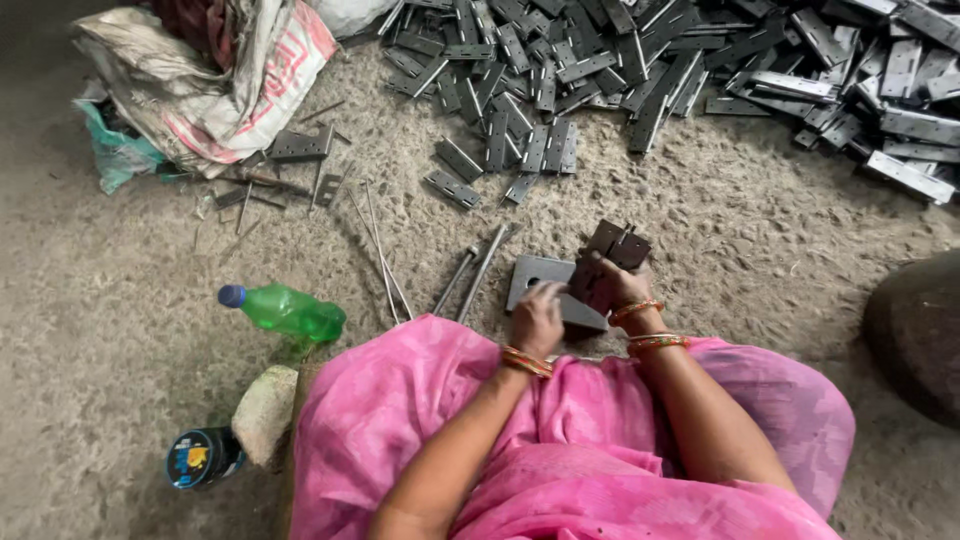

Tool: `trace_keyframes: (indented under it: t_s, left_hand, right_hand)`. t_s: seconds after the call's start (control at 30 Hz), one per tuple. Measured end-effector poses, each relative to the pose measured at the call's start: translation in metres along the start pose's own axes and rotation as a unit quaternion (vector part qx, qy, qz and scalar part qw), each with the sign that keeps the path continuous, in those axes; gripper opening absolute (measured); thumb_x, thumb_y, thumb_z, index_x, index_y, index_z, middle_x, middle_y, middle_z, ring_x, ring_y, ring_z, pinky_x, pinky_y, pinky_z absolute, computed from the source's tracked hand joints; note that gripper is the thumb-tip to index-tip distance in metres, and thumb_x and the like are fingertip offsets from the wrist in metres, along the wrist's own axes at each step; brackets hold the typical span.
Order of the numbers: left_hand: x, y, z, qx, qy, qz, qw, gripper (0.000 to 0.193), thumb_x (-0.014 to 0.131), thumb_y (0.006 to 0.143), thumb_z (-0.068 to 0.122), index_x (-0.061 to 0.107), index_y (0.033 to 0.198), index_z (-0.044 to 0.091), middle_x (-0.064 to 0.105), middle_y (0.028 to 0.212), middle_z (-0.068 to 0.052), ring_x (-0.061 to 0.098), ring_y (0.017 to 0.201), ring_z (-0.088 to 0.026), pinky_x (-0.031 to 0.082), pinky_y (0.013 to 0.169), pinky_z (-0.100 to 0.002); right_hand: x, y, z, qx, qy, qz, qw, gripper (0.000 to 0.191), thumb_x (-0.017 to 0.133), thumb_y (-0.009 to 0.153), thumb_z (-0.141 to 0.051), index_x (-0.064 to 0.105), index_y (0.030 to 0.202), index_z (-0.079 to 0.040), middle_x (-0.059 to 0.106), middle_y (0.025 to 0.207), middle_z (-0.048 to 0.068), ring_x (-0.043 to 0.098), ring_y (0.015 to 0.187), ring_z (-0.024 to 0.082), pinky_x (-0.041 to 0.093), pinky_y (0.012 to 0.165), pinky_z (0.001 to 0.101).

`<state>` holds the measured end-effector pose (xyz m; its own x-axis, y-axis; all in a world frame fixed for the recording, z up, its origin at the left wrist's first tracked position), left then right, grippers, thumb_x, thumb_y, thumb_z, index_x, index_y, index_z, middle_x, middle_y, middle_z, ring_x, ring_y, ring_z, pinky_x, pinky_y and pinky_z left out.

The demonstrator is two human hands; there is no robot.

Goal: The person sits on the floor and assembles metal hinge components by inserting pins into hinge plates using a metal rod and a hammer. They repeatedly pick up hinge parts, align them on a metal block, strike the pin with a hammer, and place the finished assembly aside.

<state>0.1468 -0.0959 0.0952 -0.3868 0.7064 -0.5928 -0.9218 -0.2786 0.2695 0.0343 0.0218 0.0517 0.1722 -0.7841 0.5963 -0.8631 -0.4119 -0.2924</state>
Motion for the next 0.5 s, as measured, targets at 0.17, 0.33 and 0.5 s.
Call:
trace_keyframes:
  t_s: [0.17,0.33,0.5]
  left_hand:
    - [-0.041,0.031,-0.109,-0.183,0.23,-0.08,0.952,0.019,0.074,0.088,0.015,0.073,0.101,0.002,0.072,0.109,-0.024,0.07,0.103,-0.042,0.057,0.089,-0.049]
    - [-0.07,0.022,-0.153,-0.265,0.311,-0.094,0.908,0.019,0.069,0.089,0.015,0.073,0.105,0.005,0.07,0.116,-0.021,0.069,0.107,-0.041,0.057,0.09,-0.049]
    - [-0.081,0.028,-0.143,-0.249,0.316,-0.009,0.916,0.019,0.058,0.102,0.014,0.069,0.113,0.004,0.071,0.112,-0.022,0.069,0.102,-0.044,0.055,0.084,-0.055]
  right_hand:
    - [-0.013,0.01,-0.03,-0.143,-0.039,0.07,0.986,0.026,0.081,0.084,-0.005,0.073,0.109,-0.005,0.076,0.1,0.003,0.072,0.089,0.014,0.06,0.077,0.0313]
    - [-0.019,0.021,0.0,-0.034,-0.27,0.083,0.959,0.021,0.086,0.086,-0.01,0.079,0.106,-0.005,0.074,0.092,0.008,0.065,0.078,0.017,0.055,0.069,0.0341]
    - [-0.015,0.022,0.019,-0.014,-0.231,0.015,0.973,0.03,0.082,0.076,0.003,0.076,0.104,-0.006,0.078,0.098,0.007,0.072,0.084,0.016,0.062,0.075,0.0326]
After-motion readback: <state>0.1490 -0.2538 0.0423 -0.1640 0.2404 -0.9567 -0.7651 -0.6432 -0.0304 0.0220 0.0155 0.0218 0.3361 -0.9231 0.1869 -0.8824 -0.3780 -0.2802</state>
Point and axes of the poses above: each hand's wrist, its own y-axis towards the middle knuckle, its own x-axis out of the palm, z = x × y, the point moved 9 cm from there along y, towards the middle knuckle
